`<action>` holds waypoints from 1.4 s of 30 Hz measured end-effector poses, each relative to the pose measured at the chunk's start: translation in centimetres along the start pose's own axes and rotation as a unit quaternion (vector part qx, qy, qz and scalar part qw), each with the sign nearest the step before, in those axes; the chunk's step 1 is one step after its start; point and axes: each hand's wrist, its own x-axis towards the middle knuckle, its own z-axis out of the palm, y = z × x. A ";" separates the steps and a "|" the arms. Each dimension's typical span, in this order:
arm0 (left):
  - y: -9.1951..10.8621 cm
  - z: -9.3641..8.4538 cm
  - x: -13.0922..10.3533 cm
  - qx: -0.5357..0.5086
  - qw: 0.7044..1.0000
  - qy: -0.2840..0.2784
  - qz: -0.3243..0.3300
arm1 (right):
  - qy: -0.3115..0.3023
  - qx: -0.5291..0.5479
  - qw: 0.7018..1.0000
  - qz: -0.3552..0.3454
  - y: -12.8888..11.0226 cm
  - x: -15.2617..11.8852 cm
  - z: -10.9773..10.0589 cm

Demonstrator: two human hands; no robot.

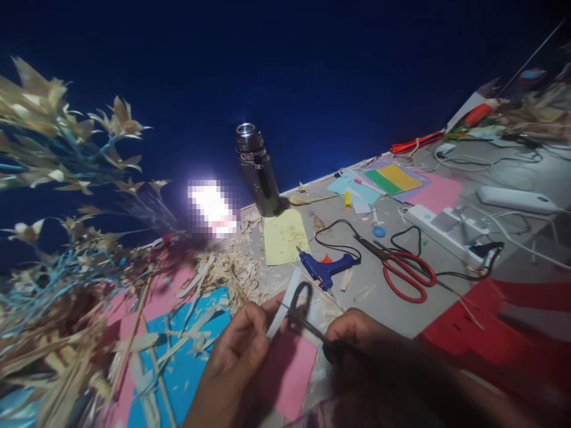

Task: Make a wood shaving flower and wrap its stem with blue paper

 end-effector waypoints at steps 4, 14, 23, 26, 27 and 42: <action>0.0 -0.2 0.2 -0.009 1.000 0.014 -0.007 | 0.004 -0.014 1.000 -0.022 0.6 0.3 -0.5; 1.3 -0.5 0.2 0.063 0.996 0.063 0.000 | 0.231 -0.428 0.864 -0.133 -0.2 -4.3 -7.1; 0.1 -2.9 1.2 0.277 0.925 0.127 0.228 | 0.276 -0.577 0.768 -0.032 0.3 -5.2 -8.8; 1.1 -4.1 0.9 0.278 0.925 0.129 0.225 | 0.251 -0.566 0.784 -0.035 0.1 -5.2 -9.0; 1.4 -4.5 0.8 0.278 0.927 0.125 0.220 | 0.243 -0.567 0.786 -0.034 0.1 -5.3 -9.2; -2.5 -4.7 -3.3 0.285 0.950 0.028 0.127 | 0.194 -0.555 0.752 -0.298 -0.8 -1.6 -3.7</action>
